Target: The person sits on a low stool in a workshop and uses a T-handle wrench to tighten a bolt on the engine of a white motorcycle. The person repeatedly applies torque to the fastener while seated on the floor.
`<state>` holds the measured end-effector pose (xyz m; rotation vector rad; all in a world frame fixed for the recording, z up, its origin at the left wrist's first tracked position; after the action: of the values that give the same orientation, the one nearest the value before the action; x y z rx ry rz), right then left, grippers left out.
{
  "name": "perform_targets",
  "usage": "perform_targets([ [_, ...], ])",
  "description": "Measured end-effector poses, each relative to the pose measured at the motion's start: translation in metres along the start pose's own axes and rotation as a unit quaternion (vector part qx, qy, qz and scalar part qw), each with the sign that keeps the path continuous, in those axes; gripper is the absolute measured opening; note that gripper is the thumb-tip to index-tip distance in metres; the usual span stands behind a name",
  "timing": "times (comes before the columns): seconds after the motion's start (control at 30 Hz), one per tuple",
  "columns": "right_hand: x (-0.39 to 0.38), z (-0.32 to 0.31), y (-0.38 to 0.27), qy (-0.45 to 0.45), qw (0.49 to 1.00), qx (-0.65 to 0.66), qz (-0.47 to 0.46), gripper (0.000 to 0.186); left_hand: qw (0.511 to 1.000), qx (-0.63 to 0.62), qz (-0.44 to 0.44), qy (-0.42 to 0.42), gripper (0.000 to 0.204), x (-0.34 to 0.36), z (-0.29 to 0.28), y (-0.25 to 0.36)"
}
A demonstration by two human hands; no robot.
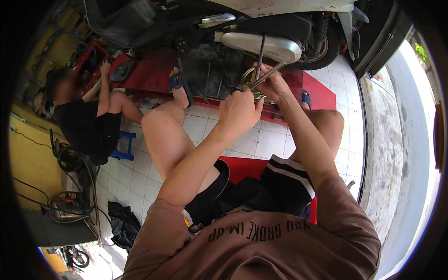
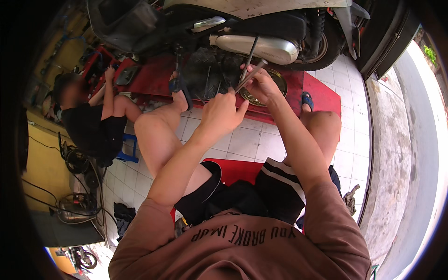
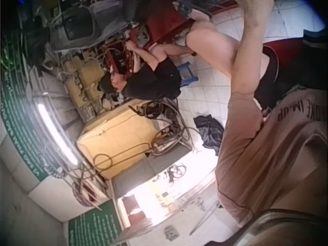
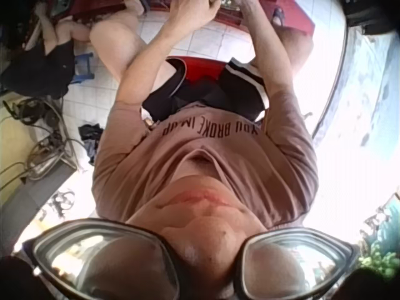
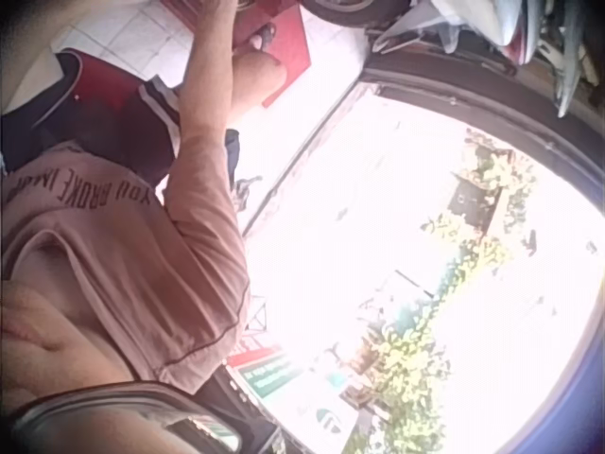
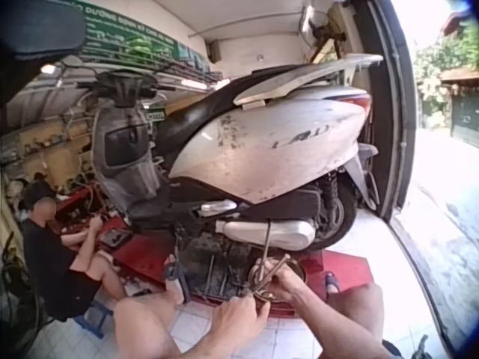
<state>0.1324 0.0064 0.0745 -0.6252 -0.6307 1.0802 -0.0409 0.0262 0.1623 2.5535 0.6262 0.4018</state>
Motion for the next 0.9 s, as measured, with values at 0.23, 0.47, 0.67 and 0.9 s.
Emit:
perform_targets([
  [0.23,-0.001,0.007,0.000,-0.021,1.000,-0.013,0.002,0.025,0.998,-0.037,-0.017,0.039,0.065,-0.008,-0.011,0.023],
  [0.47,-0.003,0.005,0.001,0.032,0.999,-0.041,0.011,0.023,0.993,-0.078,0.074,-0.053,0.068,-0.008,0.007,0.008],
  [0.67,0.001,0.003,-0.003,0.013,1.000,-0.003,0.004,0.022,0.999,0.005,-0.027,0.042,0.061,0.000,-0.017,0.005],
  [0.9,0.004,0.003,-0.005,-0.028,1.000,-0.010,0.000,0.021,0.985,-0.055,0.116,-0.115,0.057,-0.016,-0.007,-0.003],
])
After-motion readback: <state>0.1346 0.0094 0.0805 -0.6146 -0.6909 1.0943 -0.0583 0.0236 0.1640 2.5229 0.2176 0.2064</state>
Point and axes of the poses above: each hand's wrist, its own x-axis towards the middle knuckle, its own z-axis out of the palm, y = z × x, the point moved 1 cm from there along x, towards the middle knuckle, and after that the axes turned 9 degrees about -x, right-handed, at the moved point
